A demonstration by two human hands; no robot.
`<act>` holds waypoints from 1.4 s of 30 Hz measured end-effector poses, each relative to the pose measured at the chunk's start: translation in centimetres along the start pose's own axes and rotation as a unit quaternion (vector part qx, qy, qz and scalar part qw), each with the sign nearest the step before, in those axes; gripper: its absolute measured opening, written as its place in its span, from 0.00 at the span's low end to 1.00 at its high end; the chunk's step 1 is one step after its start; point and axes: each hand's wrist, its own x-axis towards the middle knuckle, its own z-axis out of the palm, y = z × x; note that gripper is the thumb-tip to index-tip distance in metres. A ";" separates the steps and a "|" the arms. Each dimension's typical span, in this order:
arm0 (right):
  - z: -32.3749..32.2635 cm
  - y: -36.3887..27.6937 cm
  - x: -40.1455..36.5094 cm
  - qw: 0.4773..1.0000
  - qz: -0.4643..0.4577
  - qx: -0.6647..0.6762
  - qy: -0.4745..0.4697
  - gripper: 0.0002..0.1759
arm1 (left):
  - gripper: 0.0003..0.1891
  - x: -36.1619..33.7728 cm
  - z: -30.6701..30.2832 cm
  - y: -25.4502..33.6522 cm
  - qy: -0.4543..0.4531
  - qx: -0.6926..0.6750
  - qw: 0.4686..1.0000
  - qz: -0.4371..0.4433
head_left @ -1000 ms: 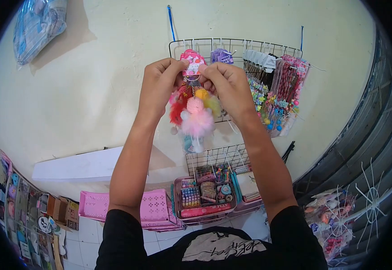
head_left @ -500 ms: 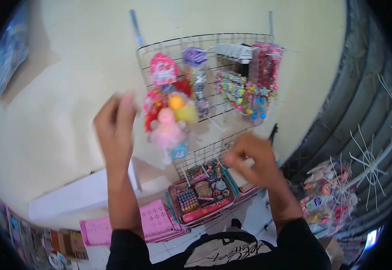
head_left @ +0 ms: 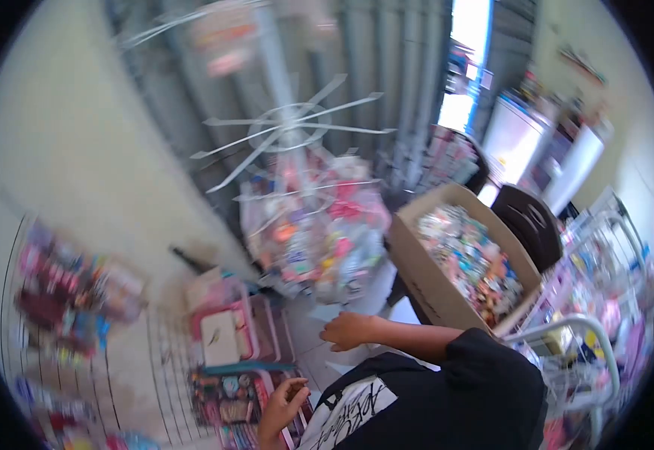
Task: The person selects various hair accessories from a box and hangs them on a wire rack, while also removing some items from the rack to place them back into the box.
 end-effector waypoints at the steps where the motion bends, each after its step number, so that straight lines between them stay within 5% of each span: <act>1: -0.1 1.5 -1.8 0.998 0.027 0.001 0.057 0.21 | 0.15 2.3 1.2 0.6 -0.031 0.032 0.999 -0.002; 6: -0.2 8.0 -12.4 0.955 0.214 0.066 0.194 0.21 | 0.18 13.4 8.6 5.9 -0.188 0.168 0.968 -0.001; 8: 1.1 9.7 -16.9 0.898 0.319 0.021 0.303 0.24 | 0.19 17.3 12.6 8.9 -0.233 0.278 0.931 0.042; 10: 3.6 10.8 -20.3 0.828 0.401 0.015 0.391 0.27 | 0.21 20.8 16.8 11.1 -0.262 0.324 0.901 0.121; 13: 6.1 10.7 -24.5 0.772 0.500 0.078 0.384 0.33 | 0.28 26.5 22.9 11.1 -0.290 0.384 0.835 0.268; 16: 9.0 9.8 -27.5 0.793 0.468 0.280 0.271 0.37 | 0.33 31.5 29.1 10.9 -0.295 0.348 0.821 0.343; 19: 10.0 9.7 -28.1 0.765 0.451 0.361 0.287 0.37 | 0.34 36.1 33.0 10.0 -0.255 0.419 0.773 0.402; 21: 11.2 11.1 -27.9 0.722 0.439 0.442 0.301 0.42 | 0.31 37.9 33.5 8.9 -0.164 0.564 0.696 0.412; 24: 12.9 15.4 -28.1 0.660 0.468 0.505 0.300 0.37 | 0.25 39.3 32.8 8.2 -0.236 0.537 0.717 0.376; 26: 10.2 18.0 -28.6 0.666 0.559 0.446 0.212 0.33 | 0.22 39.6 32.9 8.3 -0.244 0.519 0.731 0.369; 28: 15.5 21.6 -26.1 0.684 0.595 0.268 0.326 0.31 | 0.20 39.4 32.6 8.1 -0.254 0.503 0.745 0.357; 32: 18.1 24.8 -24.5 0.658 0.632 0.251 0.324 0.32 | 0.19 39.7 33.2 8.3 -0.252 0.497 0.752 0.352; 38: 16.8 25.4 -29.0 0.636 0.602 0.354 0.329 0.16 | 0.19 39.8 33.1 8.1 -0.255 0.486 0.761 0.347; 40: 15.1 25.1 -31.2 0.513 0.506 0.468 0.512 0.14 | 0.19 39.4 33.2 8.5 -0.251 0.486 0.764 0.343; 42: 13.0 24.7 -32.8 0.488 0.478 0.523 0.510 0.13 | 0.20 38.8 33.6 9.1 -0.235 0.557 0.738 0.301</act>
